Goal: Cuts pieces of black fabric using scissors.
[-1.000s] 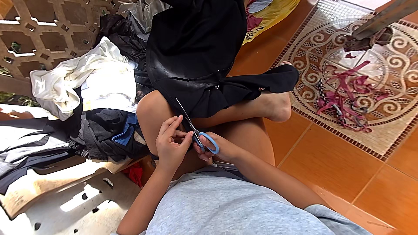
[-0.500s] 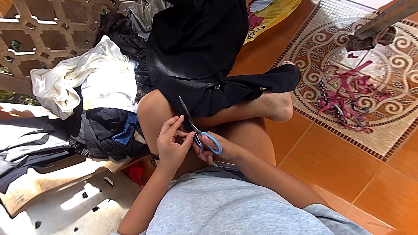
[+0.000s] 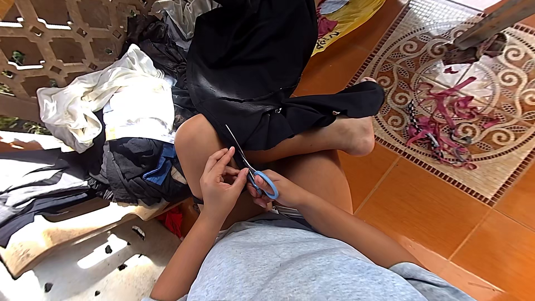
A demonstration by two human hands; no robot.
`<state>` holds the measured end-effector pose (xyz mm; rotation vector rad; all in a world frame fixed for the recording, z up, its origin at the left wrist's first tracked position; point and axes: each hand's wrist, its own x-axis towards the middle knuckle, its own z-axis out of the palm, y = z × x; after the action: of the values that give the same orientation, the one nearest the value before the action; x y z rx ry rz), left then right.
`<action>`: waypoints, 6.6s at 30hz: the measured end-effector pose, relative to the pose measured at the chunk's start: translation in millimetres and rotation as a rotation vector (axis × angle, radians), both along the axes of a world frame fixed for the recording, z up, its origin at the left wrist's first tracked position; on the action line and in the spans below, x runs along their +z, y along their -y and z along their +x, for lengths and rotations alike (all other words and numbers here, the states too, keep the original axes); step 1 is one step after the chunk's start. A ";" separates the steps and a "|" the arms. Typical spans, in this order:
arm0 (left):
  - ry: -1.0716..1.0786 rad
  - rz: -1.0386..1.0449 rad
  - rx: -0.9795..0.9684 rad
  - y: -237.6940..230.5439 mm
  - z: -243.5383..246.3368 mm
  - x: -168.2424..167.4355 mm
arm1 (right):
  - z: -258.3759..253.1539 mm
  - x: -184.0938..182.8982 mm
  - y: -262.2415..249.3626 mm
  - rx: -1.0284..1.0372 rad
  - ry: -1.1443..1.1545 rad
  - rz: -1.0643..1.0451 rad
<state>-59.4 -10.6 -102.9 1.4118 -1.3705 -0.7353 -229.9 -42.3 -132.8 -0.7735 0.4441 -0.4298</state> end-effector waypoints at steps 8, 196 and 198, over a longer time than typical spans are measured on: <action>-0.016 -0.006 -0.006 -0.8 -0.7 -0.4 | -1.7 -3.5 1.4 0.028 0.083 -0.028; 0.291 -0.035 0.061 28.0 21.2 17.2 | -68.6 1.8 13.2 0.216 -0.286 -0.264; 0.156 -0.011 0.086 28.9 16.1 18.1 | -59.9 4.2 13.4 0.229 -0.333 -0.292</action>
<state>-43.2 -39.5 -84.8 1.5354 -1.4206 -0.5709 -289.8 -55.7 -128.5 -1.1742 0.6030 -0.1502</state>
